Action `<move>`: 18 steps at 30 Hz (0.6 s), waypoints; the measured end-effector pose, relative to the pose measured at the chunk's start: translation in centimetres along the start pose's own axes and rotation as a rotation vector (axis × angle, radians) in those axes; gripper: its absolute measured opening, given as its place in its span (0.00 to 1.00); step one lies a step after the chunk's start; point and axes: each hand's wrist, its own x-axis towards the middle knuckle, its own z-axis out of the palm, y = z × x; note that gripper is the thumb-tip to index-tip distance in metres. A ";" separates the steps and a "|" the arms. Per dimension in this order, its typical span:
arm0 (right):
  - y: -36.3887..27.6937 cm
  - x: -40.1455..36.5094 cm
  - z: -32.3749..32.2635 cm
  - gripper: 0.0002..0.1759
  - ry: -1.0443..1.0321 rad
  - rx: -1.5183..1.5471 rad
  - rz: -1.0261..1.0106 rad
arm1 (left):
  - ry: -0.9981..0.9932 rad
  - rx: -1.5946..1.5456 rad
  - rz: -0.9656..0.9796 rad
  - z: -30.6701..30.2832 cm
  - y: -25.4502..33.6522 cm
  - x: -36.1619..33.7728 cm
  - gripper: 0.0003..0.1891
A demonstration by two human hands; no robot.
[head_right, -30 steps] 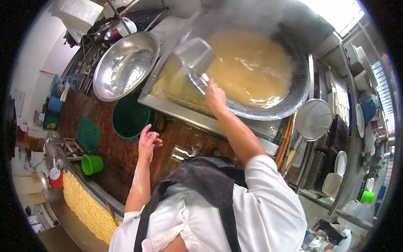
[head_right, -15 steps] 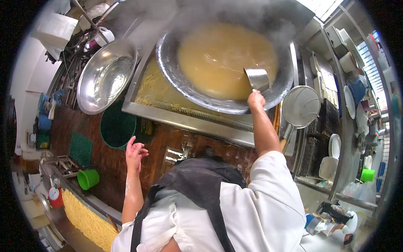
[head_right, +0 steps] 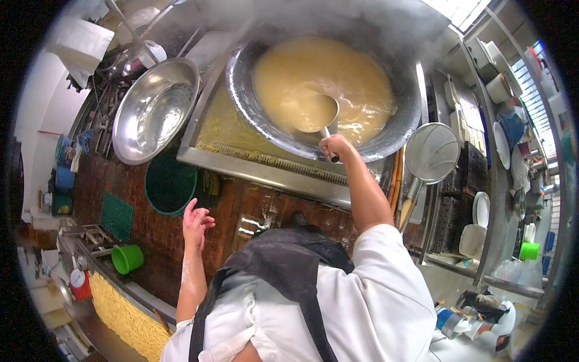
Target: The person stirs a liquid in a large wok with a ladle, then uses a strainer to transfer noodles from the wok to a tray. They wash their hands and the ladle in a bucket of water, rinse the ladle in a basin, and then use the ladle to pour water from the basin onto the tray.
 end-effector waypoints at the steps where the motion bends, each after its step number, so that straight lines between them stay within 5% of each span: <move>1: -0.6 -1.2 0.9 0.08 -0.020 -0.026 -0.014 | 0.002 0.005 0.000 0.0 0.1 0.1 0.28; 11: -2.8 -5.6 8.3 0.07 -0.098 -0.202 -0.179 | -0.016 -0.013 0.020 -0.1 1.5 -0.2 0.29; 18: -3.4 -5.1 12.8 0.16 0.016 -0.368 -0.271 | 0.001 0.001 0.035 -1.2 0.5 -0.8 0.28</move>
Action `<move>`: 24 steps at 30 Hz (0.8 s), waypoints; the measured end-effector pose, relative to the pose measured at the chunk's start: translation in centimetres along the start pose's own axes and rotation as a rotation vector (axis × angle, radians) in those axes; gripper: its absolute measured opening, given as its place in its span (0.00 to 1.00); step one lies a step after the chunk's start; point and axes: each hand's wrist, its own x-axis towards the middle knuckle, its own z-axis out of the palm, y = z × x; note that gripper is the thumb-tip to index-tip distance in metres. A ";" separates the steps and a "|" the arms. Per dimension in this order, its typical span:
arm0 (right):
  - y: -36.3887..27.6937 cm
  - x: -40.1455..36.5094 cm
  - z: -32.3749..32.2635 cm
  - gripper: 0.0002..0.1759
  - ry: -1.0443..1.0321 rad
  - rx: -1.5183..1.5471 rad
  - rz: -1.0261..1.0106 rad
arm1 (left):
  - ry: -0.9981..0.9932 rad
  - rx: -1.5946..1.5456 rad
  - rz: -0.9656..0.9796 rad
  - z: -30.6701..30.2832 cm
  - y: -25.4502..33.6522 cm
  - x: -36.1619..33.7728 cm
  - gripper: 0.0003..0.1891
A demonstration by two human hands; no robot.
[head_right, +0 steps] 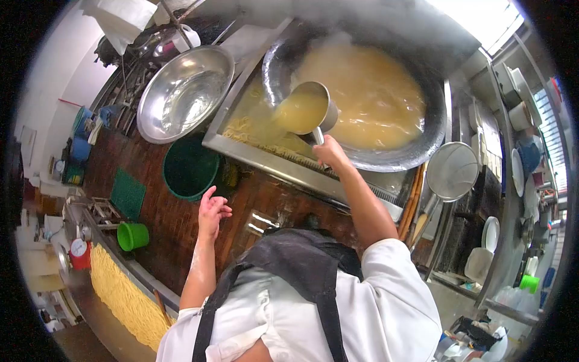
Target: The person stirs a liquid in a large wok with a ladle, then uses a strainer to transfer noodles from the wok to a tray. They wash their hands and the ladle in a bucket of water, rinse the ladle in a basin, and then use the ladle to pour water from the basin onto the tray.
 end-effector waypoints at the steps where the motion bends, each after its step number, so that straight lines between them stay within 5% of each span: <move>1: -0.7 -0.3 0.4 0.18 0.037 -0.041 -0.005 | 0.004 -0.004 0.001 -0.2 0.0 -0.1 0.28; 7: -4.9 -1.5 1.7 0.22 0.039 -0.310 0.033 | 0.031 -0.008 -0.001 -0.7 -0.4 -0.7 0.28; 24: -4.5 3.4 6.2 0.18 0.252 -0.653 -0.367 | 0.071 -0.024 -0.010 -1.0 -0.5 -0.7 0.28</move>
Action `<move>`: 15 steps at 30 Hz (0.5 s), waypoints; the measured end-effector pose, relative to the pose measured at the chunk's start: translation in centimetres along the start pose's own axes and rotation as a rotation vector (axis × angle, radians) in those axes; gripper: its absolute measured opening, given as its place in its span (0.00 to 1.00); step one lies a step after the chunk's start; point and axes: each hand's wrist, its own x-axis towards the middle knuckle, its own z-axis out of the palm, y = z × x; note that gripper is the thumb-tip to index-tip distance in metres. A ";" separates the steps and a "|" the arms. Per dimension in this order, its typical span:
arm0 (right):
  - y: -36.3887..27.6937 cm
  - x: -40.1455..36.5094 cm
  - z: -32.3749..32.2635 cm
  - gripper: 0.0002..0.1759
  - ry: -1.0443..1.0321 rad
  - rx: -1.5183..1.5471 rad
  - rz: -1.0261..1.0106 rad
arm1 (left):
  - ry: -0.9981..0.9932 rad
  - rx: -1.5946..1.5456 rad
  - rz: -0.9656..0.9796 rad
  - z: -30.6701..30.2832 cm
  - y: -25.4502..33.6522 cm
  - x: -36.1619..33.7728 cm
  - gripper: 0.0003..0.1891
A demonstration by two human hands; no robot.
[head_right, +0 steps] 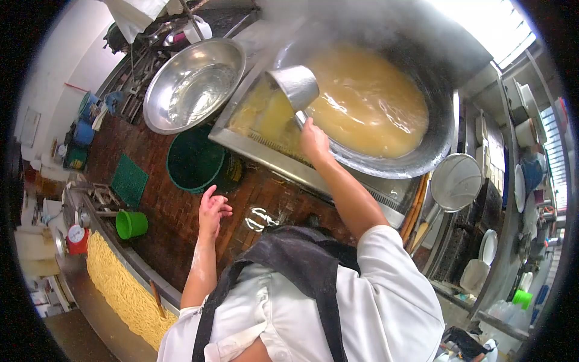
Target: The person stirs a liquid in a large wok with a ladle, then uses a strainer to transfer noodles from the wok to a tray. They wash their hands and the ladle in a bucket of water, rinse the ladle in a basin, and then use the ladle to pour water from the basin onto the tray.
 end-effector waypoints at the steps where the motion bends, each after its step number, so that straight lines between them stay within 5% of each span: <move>1: -0.4 0.0 0.0 0.18 0.028 -0.004 -0.032 | -0.007 0.001 0.000 0.1 -0.1 0.2 0.28; 8: 1.1 -0.5 -1.9 0.16 0.052 -0.118 0.046 | -0.026 0.004 0.006 1.5 0.7 1.2 0.29; 15: 17.7 -2.9 -8.2 0.18 0.167 -0.401 0.440 | 0.010 0.006 -0.008 0.9 0.2 1.4 0.28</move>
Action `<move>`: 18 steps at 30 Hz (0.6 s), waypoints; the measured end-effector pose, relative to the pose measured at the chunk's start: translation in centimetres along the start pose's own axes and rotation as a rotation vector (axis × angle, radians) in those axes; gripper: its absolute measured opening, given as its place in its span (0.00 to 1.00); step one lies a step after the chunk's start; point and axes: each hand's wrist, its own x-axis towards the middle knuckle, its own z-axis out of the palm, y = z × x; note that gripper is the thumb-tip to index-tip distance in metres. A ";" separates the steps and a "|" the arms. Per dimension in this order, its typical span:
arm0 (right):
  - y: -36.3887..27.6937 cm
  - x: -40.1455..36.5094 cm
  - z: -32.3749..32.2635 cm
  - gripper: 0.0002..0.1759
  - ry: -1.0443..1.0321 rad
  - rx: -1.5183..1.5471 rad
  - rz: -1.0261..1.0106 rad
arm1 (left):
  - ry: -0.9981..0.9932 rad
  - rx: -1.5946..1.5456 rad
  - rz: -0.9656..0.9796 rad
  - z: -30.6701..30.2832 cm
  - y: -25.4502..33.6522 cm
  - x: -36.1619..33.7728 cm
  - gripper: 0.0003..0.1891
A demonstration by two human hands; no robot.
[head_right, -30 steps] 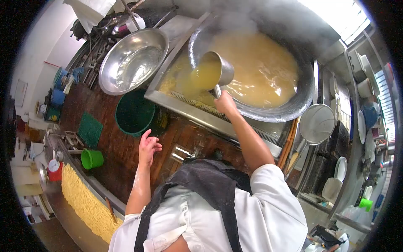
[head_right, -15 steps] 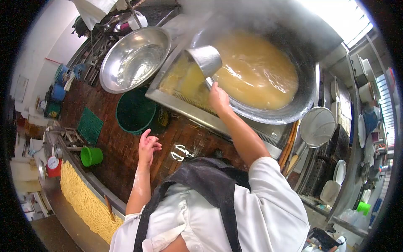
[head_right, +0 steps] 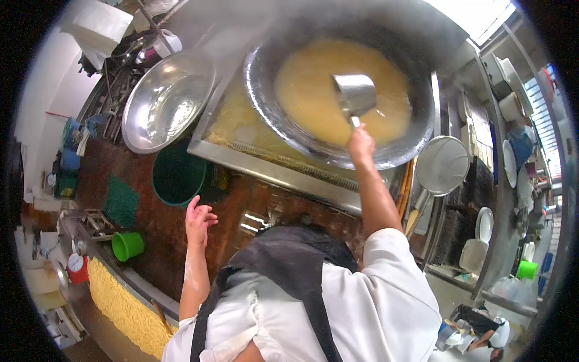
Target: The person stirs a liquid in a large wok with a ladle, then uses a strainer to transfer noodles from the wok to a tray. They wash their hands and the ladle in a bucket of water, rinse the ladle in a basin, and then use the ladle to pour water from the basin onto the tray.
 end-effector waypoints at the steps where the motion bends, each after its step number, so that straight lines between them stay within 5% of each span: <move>1: 3.2 1.3 1.1 0.17 0.048 0.001 0.033 | -0.002 -0.006 -0.007 0.0 0.0 -0.1 0.28; 5: 10.1 4.4 2.6 0.19 -0.082 -0.036 0.272 | -0.013 0.007 -0.010 0.3 -0.3 0.0 0.30; 10: 9.9 4.3 5.9 0.26 -0.265 0.016 0.324 | -0.031 0.009 -0.004 1.1 0.2 0.2 0.30; 12: 7.8 3.4 7.3 0.20 -0.306 0.023 0.217 | -0.030 0.004 0.000 1.3 0.4 0.1 0.30; 14: 6.0 5.7 9.5 0.14 -0.760 -0.280 -0.154 | -0.025 -0.004 0.001 1.3 0.4 -0.1 0.29; 16: 4.5 4.8 9.1 0.11 -0.698 0.083 -0.121 | -0.015 0.004 -0.001 1.0 0.1 -0.5 0.29; 18: 2.0 2.7 5.5 0.09 -0.666 0.397 0.156 | -0.011 0.001 -0.003 0.7 -0.4 -0.7 0.29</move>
